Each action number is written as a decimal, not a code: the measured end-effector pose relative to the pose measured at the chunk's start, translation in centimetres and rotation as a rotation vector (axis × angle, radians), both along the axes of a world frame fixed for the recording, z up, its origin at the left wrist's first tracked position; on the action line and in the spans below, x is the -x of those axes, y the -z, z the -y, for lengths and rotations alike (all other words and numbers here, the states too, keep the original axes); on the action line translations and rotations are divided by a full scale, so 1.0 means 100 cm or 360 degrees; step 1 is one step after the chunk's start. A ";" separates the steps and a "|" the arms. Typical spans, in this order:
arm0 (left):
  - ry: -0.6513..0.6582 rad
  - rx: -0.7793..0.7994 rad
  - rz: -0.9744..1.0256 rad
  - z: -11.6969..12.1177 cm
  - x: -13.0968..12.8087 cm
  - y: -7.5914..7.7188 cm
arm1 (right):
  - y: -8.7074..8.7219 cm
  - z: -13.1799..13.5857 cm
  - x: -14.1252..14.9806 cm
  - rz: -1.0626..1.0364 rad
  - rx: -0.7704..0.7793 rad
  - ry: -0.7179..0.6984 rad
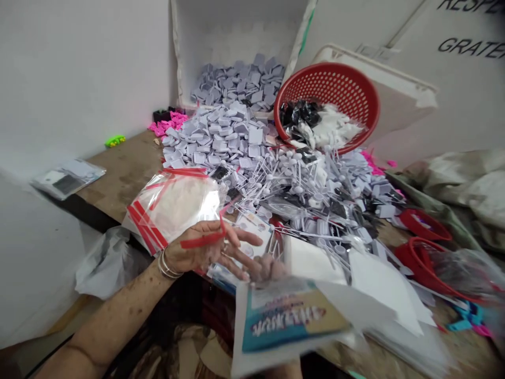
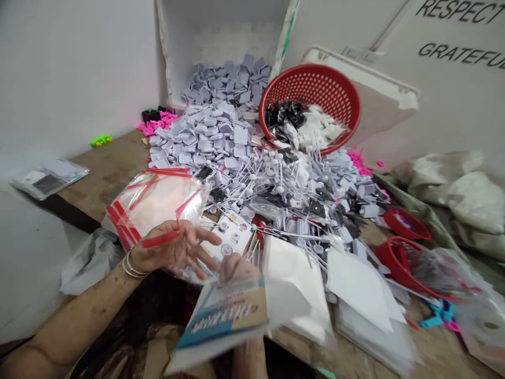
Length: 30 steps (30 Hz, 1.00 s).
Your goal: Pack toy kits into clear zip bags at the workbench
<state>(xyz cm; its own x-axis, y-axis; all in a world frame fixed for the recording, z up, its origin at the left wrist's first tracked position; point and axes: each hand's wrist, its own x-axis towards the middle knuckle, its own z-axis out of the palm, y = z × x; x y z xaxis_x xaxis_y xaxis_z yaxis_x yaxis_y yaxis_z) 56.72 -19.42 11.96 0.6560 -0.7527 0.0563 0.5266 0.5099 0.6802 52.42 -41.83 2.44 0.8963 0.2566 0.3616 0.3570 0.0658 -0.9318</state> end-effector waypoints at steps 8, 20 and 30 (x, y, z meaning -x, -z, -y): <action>-0.0071 -0.0031 -0.0063 -0.023 -0.022 0.029 | -0.017 0.023 0.029 -0.0609 -0.0665 0.1091; -0.0740 -0.0959 0.0183 0.010 -0.012 0.022 | -0.011 0.032 0.030 -0.0737 -0.0816 0.1216; -0.0995 -0.1075 0.0308 0.009 -0.012 0.020 | -0.010 0.034 0.035 -0.0674 -0.0728 0.1394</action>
